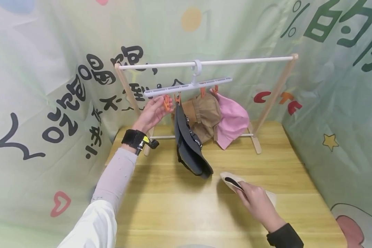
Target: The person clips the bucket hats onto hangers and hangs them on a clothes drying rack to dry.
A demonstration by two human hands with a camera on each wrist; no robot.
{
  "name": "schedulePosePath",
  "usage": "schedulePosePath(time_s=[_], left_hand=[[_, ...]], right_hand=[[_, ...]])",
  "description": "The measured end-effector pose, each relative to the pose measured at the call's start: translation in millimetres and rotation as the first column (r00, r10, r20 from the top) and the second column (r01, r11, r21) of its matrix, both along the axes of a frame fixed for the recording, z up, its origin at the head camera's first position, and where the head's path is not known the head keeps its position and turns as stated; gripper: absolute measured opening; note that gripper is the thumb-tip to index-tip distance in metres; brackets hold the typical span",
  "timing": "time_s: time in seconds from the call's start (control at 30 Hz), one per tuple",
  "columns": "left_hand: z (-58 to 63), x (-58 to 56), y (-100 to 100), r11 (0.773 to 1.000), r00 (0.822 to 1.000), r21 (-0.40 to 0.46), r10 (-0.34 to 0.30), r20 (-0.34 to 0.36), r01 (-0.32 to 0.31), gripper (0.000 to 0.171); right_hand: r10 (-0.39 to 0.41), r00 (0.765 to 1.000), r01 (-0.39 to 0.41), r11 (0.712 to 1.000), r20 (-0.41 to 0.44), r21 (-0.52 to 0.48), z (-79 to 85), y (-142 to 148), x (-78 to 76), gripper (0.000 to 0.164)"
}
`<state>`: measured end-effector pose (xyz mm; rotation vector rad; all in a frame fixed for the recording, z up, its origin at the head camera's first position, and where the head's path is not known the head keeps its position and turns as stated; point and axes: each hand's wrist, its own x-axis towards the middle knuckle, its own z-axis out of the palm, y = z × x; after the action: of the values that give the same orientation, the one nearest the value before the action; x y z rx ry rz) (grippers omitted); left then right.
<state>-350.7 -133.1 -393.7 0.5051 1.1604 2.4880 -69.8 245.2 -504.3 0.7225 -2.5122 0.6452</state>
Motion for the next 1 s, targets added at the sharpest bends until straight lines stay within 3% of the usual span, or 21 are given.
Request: schedulePosePath(time_s=[0.23, 0.6, 0.87, 1.0], left_hand=[[4.1, -1.2, 1.8, 0.999, 1.0, -0.027, 0.026, -0.013, -0.026, 0.029], [2.5, 1.2, -1.0, 0.998, 0.999, -0.053, 0.046, -0.01, -0.047, 0.03], [1.9, 0.3, 0.8, 0.998, 0.999, -0.049, 0.042, -0.016, -0.043, 0.028], [1.5, -1.0, 0.7, 0.997, 0.999, -0.069, 0.036, -0.026, -0.037, 0.029]], right_hand=[[0.107, 0.994, -0.105, 0.992, 0.018, -0.067, 30.8, -25.4, -10.8, 0.029], [0.268, 0.963, -0.266, 0.956, -0.004, -0.123, 47.7, -86.0, -13.9, 0.03], [0.321, 0.945, -0.326, 0.929, -0.056, -0.175, 61.0, -109.2, -15.2, 0.025], [0.298, 0.947, -0.317, 0.926, -0.119, -0.205, 65.0, -133.3, -21.7, 0.022]])
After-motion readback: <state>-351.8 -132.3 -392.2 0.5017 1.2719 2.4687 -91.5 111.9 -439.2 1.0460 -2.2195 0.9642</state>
